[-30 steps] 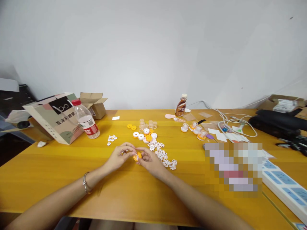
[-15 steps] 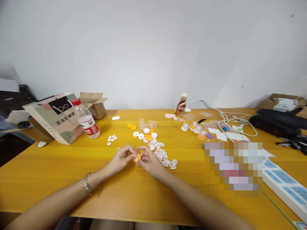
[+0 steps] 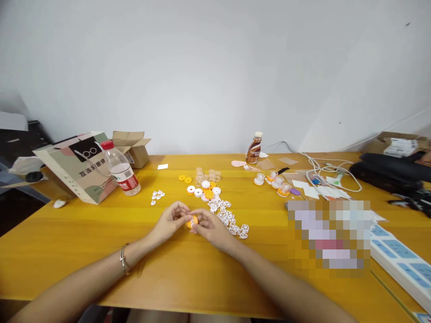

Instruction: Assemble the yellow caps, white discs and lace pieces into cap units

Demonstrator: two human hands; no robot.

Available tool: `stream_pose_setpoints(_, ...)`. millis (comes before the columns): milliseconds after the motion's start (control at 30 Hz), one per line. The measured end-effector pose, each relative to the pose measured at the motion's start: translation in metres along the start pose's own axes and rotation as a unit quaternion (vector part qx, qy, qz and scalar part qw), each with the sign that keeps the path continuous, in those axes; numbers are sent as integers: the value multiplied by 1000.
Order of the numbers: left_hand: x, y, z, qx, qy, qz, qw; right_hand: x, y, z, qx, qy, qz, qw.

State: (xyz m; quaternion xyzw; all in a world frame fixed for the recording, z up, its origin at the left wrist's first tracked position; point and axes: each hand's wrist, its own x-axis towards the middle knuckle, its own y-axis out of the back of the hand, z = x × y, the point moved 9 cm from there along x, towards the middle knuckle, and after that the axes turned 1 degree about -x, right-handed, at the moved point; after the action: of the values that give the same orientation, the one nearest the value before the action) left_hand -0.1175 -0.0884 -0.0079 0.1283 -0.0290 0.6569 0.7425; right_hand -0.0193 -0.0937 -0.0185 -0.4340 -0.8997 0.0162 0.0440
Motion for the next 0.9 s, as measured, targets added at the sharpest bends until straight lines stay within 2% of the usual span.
stream_pose_setpoints(100, 1, 5, 6, 9, -15, 11, 1000, 1, 8, -3, 9, 4, 13, 1000)
stream_pose_setpoints(267, 8, 25, 13, 144, -47, 43, 988, 4, 40, -10, -2, 31, 106, 994)
stream_pose_setpoints(367, 21, 30, 17, 221, -89, 36, 971, 5, 56, -11, 4, 47, 154, 987)
stream_pose_setpoints(433, 33, 22, 24, 276, -136, 5, 952, 4, 63, -12, 10, 57, 180, 982)
stream_pose_setpoints(533, 53, -5, 31, 337, -188, -62, 920, 3, 69, -14, 12, 67, 201, 977)
stream_pose_setpoints(600, 66, -25, 32, 368, -209, -92, 901, 2, 71, -16, 14, 72, 209, 975)
stream_pose_setpoints(667, 78, -38, 31, 391, -209, -99, 891, 1, 73, -17, 16, 74, 218, 973)
stream_pose_setpoints(767, 90, -44, 27, 400, -194, -95, 891, 0, 78, -20, 15, 82, 234, 969)
stream_pose_setpoints(900, 90, -40, 25, 397, -185, -95, 894, 0, 84, -20, 16, 94, 246, 965)
